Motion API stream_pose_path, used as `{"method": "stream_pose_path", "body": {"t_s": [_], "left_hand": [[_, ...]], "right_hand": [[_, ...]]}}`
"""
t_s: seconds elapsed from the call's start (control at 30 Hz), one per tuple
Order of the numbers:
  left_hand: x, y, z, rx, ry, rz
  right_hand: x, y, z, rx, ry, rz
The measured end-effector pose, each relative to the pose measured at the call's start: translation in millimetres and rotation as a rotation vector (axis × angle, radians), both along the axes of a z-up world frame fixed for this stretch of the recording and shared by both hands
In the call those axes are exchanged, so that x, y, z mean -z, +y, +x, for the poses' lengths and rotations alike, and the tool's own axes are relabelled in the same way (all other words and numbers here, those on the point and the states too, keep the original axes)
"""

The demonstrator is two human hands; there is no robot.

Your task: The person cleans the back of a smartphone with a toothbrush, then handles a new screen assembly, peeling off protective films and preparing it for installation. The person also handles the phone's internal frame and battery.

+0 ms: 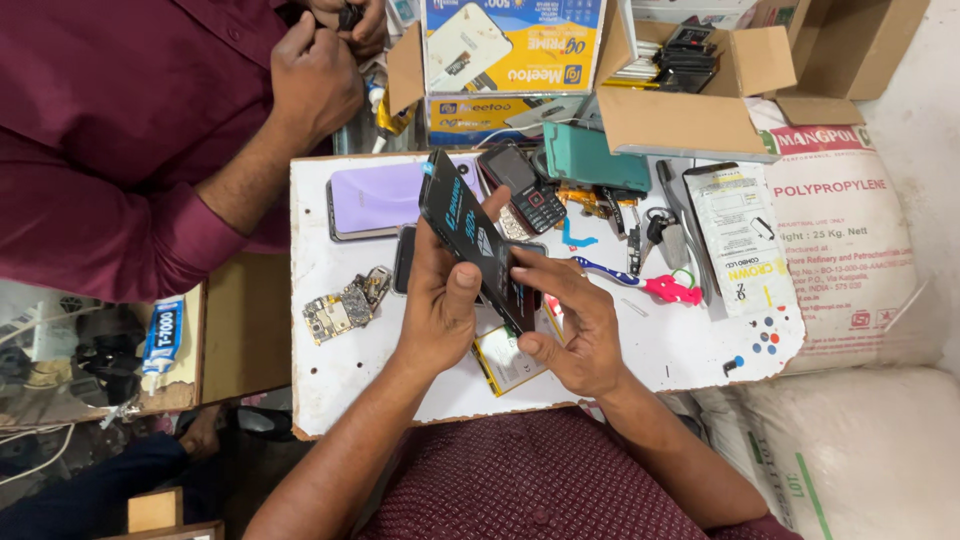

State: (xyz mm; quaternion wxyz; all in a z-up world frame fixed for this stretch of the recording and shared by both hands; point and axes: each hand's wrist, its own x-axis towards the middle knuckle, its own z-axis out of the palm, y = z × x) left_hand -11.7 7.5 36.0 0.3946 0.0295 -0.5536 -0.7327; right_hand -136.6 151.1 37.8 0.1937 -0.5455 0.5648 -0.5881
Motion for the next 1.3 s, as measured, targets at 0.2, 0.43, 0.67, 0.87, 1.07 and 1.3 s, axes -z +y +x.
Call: {"method": "stream_pose_path", "body": {"t_s": [0.2,0.43,0.67,0.87,1.07,1.3], "left_hand": [[1.5,3.4,1.2,0.002,0.021,-0.015],[8.6,5.9,-3.0,0.062,0.092,0.016],[12.7,5.4,-4.0,0.143,0.129,0.051],[22.1,5.8,-0.2,0.067,0.105,-0.011],[18.2,11.5,-15.9,0.128,0.278,0.244],[4.5,8.1,-14.3,0.151,0.252,0.33]], "right_hand": [[-9.6,2.2,4.2,0.044,0.085,0.017],[-17.3,7.9,4.4,0.106,0.231,0.017],[-33.6,6.6,8.5,0.138,0.353,0.04],[-16.7,19.8,2.9,0.145,0.396,0.07],[19.9,6.7,-13.3,0.16,0.37,0.046],[-9.5,6.6,-6.1,0.169,0.512,-0.099]]}}
